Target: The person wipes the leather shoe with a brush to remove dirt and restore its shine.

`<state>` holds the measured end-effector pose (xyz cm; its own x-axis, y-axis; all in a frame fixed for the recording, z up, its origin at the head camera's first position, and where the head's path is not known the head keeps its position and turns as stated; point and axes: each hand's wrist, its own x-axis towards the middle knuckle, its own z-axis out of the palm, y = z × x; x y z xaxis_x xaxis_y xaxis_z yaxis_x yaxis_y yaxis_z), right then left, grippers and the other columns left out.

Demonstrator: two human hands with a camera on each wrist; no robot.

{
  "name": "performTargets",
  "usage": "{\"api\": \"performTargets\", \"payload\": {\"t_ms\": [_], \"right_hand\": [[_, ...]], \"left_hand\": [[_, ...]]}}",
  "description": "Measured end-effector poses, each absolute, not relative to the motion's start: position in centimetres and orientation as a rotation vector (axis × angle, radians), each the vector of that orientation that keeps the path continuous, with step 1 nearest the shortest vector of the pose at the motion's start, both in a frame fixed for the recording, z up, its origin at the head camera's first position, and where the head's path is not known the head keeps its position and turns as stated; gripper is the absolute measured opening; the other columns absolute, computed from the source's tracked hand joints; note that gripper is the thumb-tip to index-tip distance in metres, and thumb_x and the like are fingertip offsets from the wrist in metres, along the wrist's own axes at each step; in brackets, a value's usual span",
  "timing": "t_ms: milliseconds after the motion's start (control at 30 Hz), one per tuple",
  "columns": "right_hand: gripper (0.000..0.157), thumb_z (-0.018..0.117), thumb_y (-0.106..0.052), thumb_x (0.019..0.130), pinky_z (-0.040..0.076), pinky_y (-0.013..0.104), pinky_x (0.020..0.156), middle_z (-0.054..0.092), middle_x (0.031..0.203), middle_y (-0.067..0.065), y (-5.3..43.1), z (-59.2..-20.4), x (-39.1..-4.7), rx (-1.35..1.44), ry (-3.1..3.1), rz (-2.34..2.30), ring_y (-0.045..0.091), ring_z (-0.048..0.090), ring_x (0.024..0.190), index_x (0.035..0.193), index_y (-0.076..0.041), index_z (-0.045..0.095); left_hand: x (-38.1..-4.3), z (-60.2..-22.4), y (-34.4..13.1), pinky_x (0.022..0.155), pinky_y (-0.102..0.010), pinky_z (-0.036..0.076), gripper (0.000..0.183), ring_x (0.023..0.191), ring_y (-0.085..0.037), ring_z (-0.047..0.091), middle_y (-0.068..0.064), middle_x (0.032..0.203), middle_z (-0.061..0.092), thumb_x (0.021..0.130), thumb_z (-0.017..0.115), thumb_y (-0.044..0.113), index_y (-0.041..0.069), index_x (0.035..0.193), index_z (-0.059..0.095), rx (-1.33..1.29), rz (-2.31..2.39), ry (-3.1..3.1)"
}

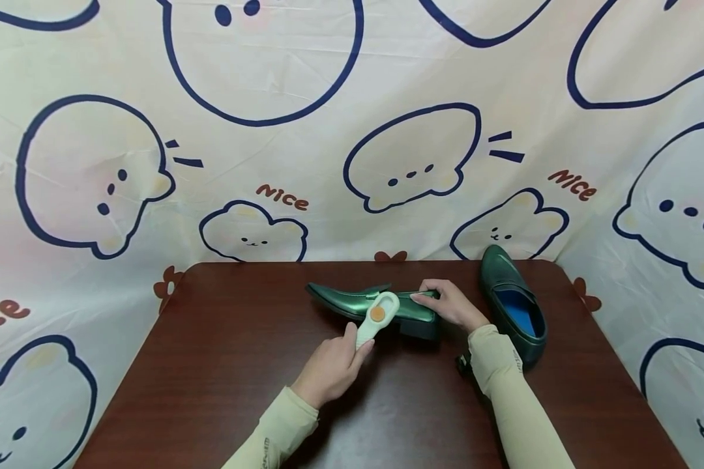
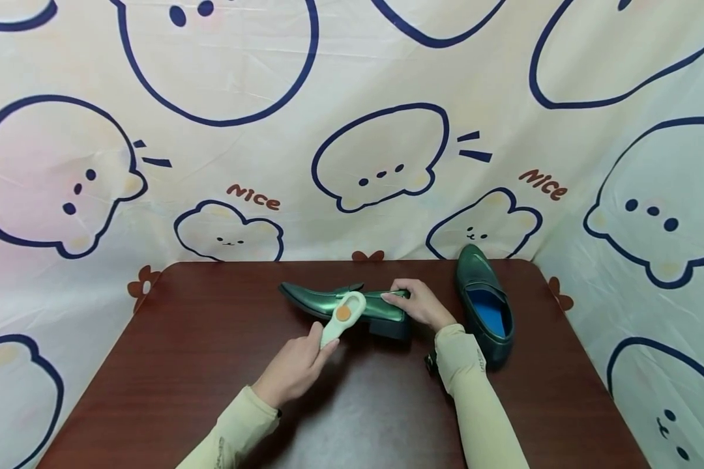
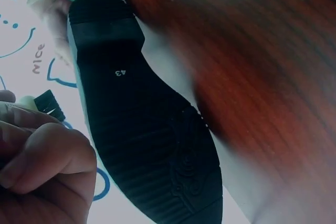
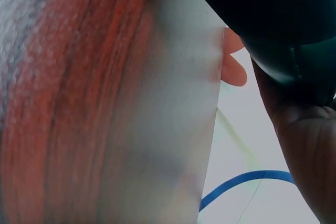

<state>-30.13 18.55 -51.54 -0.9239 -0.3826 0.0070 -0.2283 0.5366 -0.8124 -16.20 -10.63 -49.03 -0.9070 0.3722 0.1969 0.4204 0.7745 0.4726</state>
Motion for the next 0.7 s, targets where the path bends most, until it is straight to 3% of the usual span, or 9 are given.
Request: {"api": "performTargets", "payload": {"t_ms": [267, 500, 700], "right_hand": [[0.025, 0.069, -0.037, 0.101, 0.043, 0.038, 0.08, 0.057, 0.085, 0.0, 18.5, -51.4, -30.0, -0.577, 2.591, -1.334, 0.024, 0.054, 0.088, 0.085, -0.018, 0.067], [0.032, 0.058, -0.038, 0.107, 0.041, 0.037, 0.08, 0.051, 0.083, 0.0, 18.5, -52.0, -30.0, -0.589, 2.555, -1.345, 0.021, 0.052, 0.085, 0.086, -0.014, 0.061], [0.03, 0.065, -0.035, 0.103, 0.043, 0.034, 0.075, 0.053, 0.077, -0.003, 18.0, -50.6, -29.0, -0.633, 2.648, -1.276, 0.019, 0.054, 0.079, 0.079, -0.018, 0.062]], "left_hand": [[-16.5, -49.5, -10.5, 0.048, -0.028, 0.037, 0.035, 0.049, -0.012, 0.042, 0.003, 0.062, 0.043, 0.11, 0.047, 0.041, 0.008, 0.099, 0.043, -0.646, -0.797, -2.855], [-16.8, -50.0, -11.1, 0.048, -0.028, 0.037, 0.036, 0.049, -0.012, 0.041, 0.002, 0.063, 0.042, 0.111, 0.045, 0.043, 0.009, 0.099, 0.043, -0.591, -0.831, -2.892], [-17.0, -49.8, -11.6, 0.05, -0.028, 0.038, 0.035, 0.051, -0.012, 0.042, 0.002, 0.064, 0.043, 0.111, 0.046, 0.043, 0.01, 0.099, 0.044, -0.577, -0.891, -2.894]]}}
